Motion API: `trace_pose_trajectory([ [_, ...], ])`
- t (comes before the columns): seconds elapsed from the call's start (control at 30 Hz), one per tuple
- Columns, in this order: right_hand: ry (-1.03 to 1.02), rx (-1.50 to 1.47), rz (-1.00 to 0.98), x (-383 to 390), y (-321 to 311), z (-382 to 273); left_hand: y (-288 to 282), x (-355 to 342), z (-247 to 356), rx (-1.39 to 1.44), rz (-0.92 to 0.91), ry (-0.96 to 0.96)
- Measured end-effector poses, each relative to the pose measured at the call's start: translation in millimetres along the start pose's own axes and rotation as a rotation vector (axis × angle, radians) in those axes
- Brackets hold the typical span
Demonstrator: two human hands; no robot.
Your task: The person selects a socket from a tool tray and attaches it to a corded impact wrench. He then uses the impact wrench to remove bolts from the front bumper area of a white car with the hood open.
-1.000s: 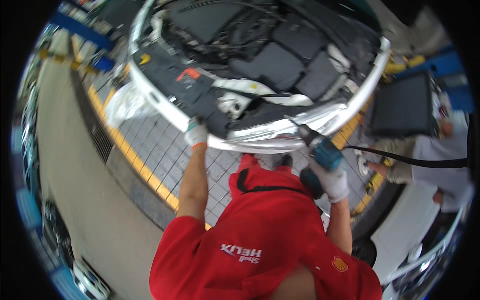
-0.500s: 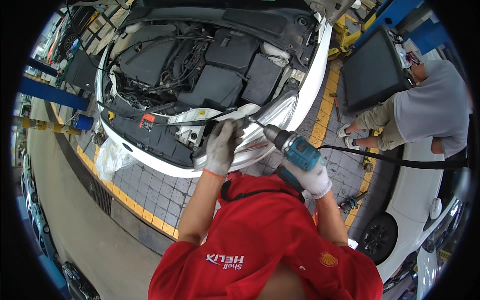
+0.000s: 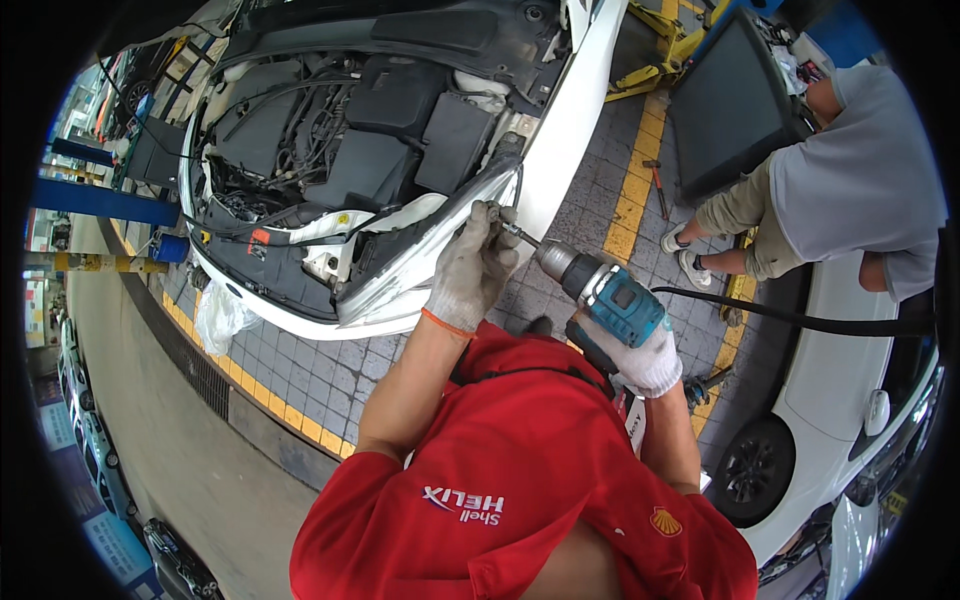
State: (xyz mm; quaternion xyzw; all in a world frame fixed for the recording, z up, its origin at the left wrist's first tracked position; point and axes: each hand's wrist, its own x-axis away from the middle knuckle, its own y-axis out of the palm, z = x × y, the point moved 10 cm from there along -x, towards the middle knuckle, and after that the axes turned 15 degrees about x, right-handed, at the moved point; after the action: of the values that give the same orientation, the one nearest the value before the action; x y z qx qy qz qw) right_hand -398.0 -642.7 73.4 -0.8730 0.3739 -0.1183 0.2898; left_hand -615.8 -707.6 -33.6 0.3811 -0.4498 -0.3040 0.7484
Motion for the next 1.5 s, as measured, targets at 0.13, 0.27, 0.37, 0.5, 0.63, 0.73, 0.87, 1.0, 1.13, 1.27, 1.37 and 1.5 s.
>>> trace_pose_trajectory([
  [0.13,-0.002,0.041,-0.024,0,-20,22,19,-3,-14,-0.119,0.012,0.02],
  [0.27,0.019,0.028,-0.001,-11,-30,36,28,-15,-15,-0.226,0.08,0.033],
  [0.37,0.071,0.014,-0.097,-30,-30,47,34,-39,-14,-0.208,0.039,0.016],
  [0.5,-0.001,0.225,-0.053,-61,-41,58,45,-84,-18,-0.187,-0.013,0.016],
  [0.63,0.105,-0.015,0.046,-94,-65,68,59,-153,-4,-0.116,-0.081,0.076],
  [0.73,0.105,0.132,0.095,-119,-78,75,38,-216,20,0.001,0.047,0.078],
  [0.87,0.229,0.076,0.062,-147,-79,107,-1,-294,60,-0.301,0.145,0.087],
  [1.0,0.192,0.132,0.086,-176,-87,111,3,-338,79,-0.766,0.303,0.252],
  [1.13,0.289,0.006,0.052,-198,-89,130,-10,-370,78,-0.715,0.455,0.317],
  [1.27,0.262,0.062,0.01,-234,-92,134,-21,-391,82,-0.654,0.438,0.414],
  [1.37,0.179,0.114,-0.088,-275,-83,141,-24,-399,90,-0.722,0.439,0.458],
  [1.5,0.095,0.038,-0.121,-322,-73,153,26,-378,83,-0.971,0.449,0.513],
])
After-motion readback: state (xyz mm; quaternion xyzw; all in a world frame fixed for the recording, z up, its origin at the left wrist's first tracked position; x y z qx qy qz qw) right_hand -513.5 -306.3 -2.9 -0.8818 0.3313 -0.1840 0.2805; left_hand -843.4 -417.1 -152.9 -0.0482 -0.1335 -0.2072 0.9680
